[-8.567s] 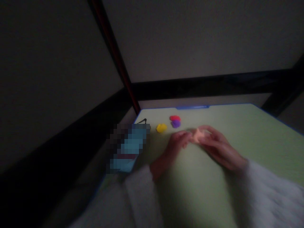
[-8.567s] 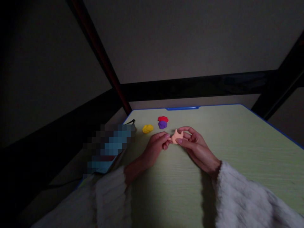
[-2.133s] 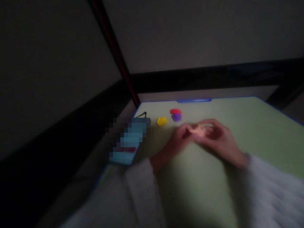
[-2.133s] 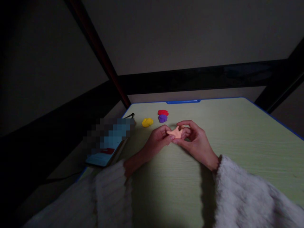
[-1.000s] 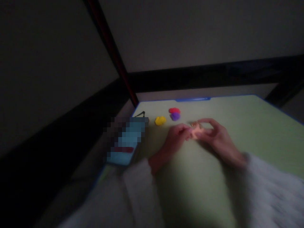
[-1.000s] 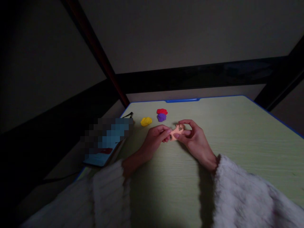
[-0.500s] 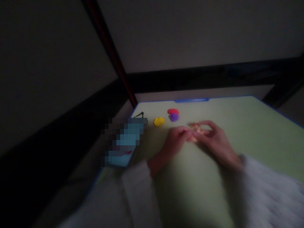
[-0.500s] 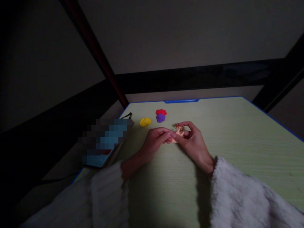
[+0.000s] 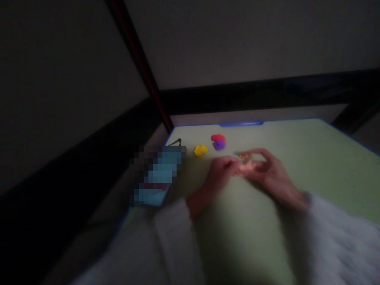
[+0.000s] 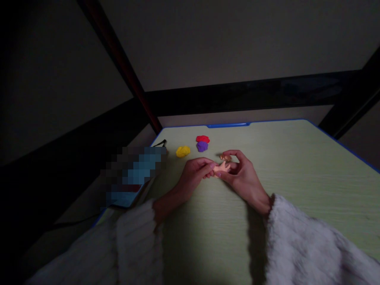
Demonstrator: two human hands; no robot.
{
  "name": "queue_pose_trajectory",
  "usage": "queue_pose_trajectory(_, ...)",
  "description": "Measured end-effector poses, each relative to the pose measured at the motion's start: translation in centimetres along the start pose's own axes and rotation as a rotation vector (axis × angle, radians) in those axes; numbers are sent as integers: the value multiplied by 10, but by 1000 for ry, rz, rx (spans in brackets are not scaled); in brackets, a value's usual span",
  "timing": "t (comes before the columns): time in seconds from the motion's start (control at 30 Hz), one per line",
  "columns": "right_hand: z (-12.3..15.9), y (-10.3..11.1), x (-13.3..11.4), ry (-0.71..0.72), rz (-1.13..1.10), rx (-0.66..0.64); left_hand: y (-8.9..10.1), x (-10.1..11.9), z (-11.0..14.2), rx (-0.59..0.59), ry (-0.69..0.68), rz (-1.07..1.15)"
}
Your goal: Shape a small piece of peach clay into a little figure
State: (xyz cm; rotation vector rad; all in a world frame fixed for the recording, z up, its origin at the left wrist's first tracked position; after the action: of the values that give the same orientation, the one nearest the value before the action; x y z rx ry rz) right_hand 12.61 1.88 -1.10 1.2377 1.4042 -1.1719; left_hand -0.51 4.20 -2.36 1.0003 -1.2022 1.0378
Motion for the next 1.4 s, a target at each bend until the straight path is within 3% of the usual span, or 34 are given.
queue_pose_trajectory(0.23,0,1,1,-21,-54,-54,6,-6,-6,36,21,8)
queue_pose_trajectory(0.47,-5,10,6,-6,-74,30,9,-8,-8,58,36,21)
queue_pose_trajectory(0.77,-4,12,7,-16,-83,29,10,-2,-6,39,-76,-176)
queue_pose_trajectory(0.9,-3,11,5,-22,-102,25,11,8,-3,29,-193,-339)
queue_pose_trajectory(1.07,-4,12,4,-18,-123,32,13,19,10,-68,-456,-754)
queue_pose_trajectory(1.4,-3,9,0,19,10,2,10,16,15,-44,-576,-1076)
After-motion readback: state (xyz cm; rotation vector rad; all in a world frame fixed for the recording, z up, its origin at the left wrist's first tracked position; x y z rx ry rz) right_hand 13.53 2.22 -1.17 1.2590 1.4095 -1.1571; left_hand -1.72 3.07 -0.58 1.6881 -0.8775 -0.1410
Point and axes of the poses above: each hand's wrist, its own z-axis away from the middle knuckle, its own y-axis out of the back of the hand, x = y × z, the point moved 4 cm from there along -z, towards the middle knuckle, and after that the axes turned 11 degrees about y, right-handed, at the moved point
